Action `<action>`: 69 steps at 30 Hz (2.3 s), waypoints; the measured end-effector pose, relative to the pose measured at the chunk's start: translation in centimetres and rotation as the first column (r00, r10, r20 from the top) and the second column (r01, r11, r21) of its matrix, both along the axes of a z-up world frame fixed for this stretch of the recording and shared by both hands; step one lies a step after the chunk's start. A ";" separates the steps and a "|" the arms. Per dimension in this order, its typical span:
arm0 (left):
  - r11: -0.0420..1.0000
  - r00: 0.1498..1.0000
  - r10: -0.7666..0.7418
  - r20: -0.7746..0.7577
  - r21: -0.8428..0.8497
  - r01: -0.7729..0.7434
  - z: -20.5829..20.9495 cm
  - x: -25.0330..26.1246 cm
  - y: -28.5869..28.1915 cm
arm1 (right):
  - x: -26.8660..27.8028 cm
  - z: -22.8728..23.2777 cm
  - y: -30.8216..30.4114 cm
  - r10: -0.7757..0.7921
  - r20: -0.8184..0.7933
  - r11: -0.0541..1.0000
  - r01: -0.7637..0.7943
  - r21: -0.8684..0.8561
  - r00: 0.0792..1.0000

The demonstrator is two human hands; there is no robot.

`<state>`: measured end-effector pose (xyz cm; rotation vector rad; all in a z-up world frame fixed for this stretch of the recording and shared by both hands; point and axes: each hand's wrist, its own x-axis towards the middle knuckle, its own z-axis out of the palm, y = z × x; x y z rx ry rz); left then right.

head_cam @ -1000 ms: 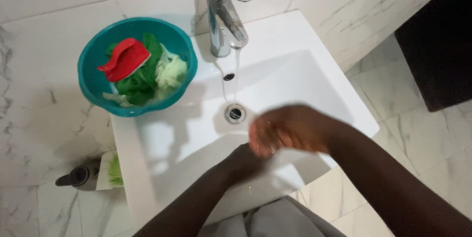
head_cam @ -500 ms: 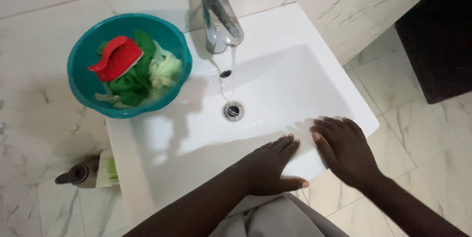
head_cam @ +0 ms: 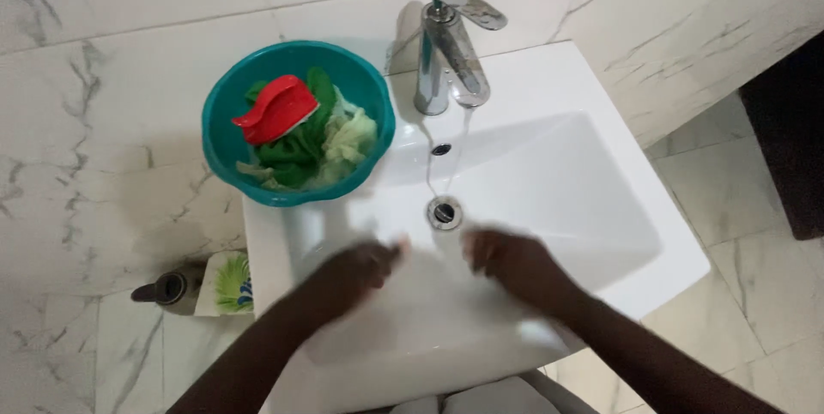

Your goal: Cleaning a bathroom sink and faucet using sponges and scrubbing tools.

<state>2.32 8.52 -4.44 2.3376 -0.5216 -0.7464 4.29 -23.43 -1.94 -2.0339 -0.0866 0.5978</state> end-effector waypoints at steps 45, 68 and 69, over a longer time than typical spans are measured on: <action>0.323 0.628 0.343 -0.699 -0.540 -0.777 11.7 8.7 -14.3 | 11.1 11.2 -9.4 -0.750 -0.214 0.539 0.766 0.349 0.625; 0.612 0.476 0.738 0.478 -0.771 -0.175 14.6 4.6 -11.0 | 11.1 8.6 6.7 0.138 -0.502 0.035 0.503 0.864 0.854; 0.566 0.420 0.786 0.454 -0.802 -0.192 14.9 4.1 -10.3 | 10.4 11.0 7.8 0.056 -0.574 0.010 0.575 0.818 0.817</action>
